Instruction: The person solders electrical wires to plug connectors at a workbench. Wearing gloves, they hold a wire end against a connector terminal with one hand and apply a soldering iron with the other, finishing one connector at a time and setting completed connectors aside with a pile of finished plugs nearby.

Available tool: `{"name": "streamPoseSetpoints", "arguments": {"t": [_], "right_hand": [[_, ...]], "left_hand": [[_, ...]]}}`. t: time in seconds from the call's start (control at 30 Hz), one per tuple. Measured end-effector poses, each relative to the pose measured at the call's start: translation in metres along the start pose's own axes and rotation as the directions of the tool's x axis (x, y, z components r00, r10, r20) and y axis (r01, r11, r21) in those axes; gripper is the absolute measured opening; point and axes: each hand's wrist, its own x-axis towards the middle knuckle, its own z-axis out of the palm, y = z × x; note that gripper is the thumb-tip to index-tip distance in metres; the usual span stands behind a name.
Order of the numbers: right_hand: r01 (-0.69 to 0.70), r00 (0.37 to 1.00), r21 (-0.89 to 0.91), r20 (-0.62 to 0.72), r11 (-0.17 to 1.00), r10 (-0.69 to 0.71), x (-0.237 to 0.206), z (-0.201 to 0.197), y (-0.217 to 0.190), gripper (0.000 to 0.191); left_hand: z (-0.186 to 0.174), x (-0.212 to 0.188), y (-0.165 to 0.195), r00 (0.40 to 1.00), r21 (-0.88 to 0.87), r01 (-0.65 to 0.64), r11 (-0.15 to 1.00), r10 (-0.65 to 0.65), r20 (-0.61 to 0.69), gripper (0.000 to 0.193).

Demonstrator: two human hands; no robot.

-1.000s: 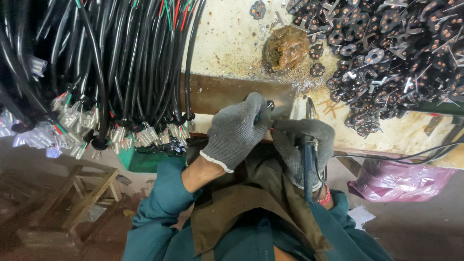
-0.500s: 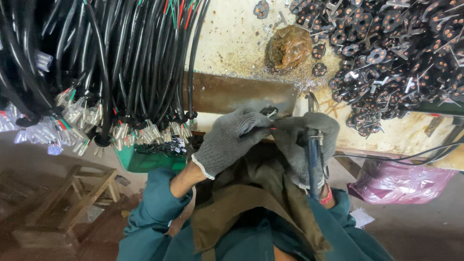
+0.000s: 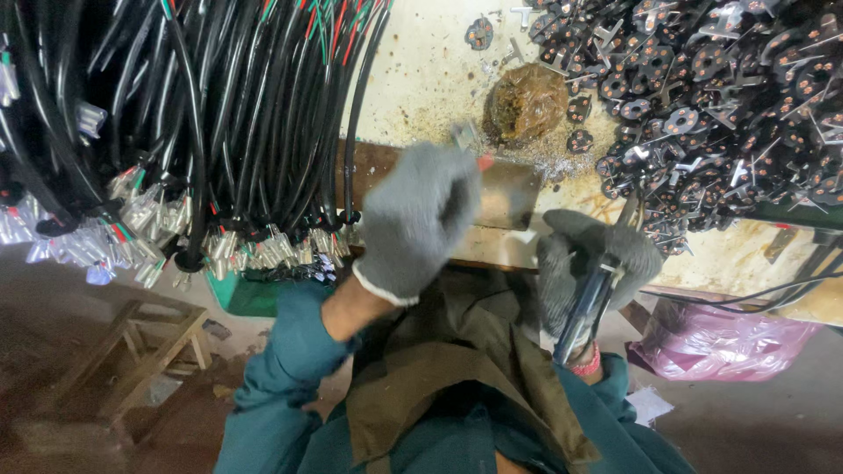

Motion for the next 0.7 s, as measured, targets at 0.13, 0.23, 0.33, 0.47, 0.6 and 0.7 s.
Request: {"name": "streamPoseSetpoints", "arguments": {"t": [0.13, 0.23, 0.33, 0.47, 0.6, 0.7], "right_hand": [[-0.387, 0.911, 0.446, 0.049, 0.807, 0.410, 0.010, 0.008, 0.001, 0.050], [-0.171, 0.984, 0.130, 0.067, 0.977, 0.163, 0.014, 0.006, -0.002, 0.045], [0.015, 0.999, 0.125, 0.046, 0.992, -0.021, 0.016, 0.004, -0.003, 0.037], [-0.036, 0.983, -0.068, 0.177, 0.997, 0.047, 0.020, 0.002, -0.002, 0.019], [-0.320, 0.906, 0.243, 0.360, 0.916, 0.221, 0.024, 0.001, -0.010, 0.031], [-0.220, 0.871, 0.201, 0.482, 0.955, 0.099, 0.028, -0.003, -0.017, 0.045]], "left_hand": [[0.009, 0.045, -0.006, 0.999, 0.060, -0.033, 0.998, 0.034, -0.009, 0.013], [0.021, 0.059, -0.007, 0.992, 0.140, -0.128, 0.982, 0.128, 0.005, 0.016], [0.018, 0.052, -0.001, 0.994, 0.181, -0.101, 0.978, 0.108, -0.030, 0.015], [-0.008, 0.025, 0.010, 0.998, 0.052, 0.008, 0.999, -0.011, 0.068, 0.011], [-0.020, 0.010, 0.003, 0.841, -0.077, 0.401, 0.913, -0.333, 0.426, 0.015], [-0.013, 0.002, -0.006, 0.756, -0.047, 0.426, 0.904, -0.327, 0.567, 0.018]]}}
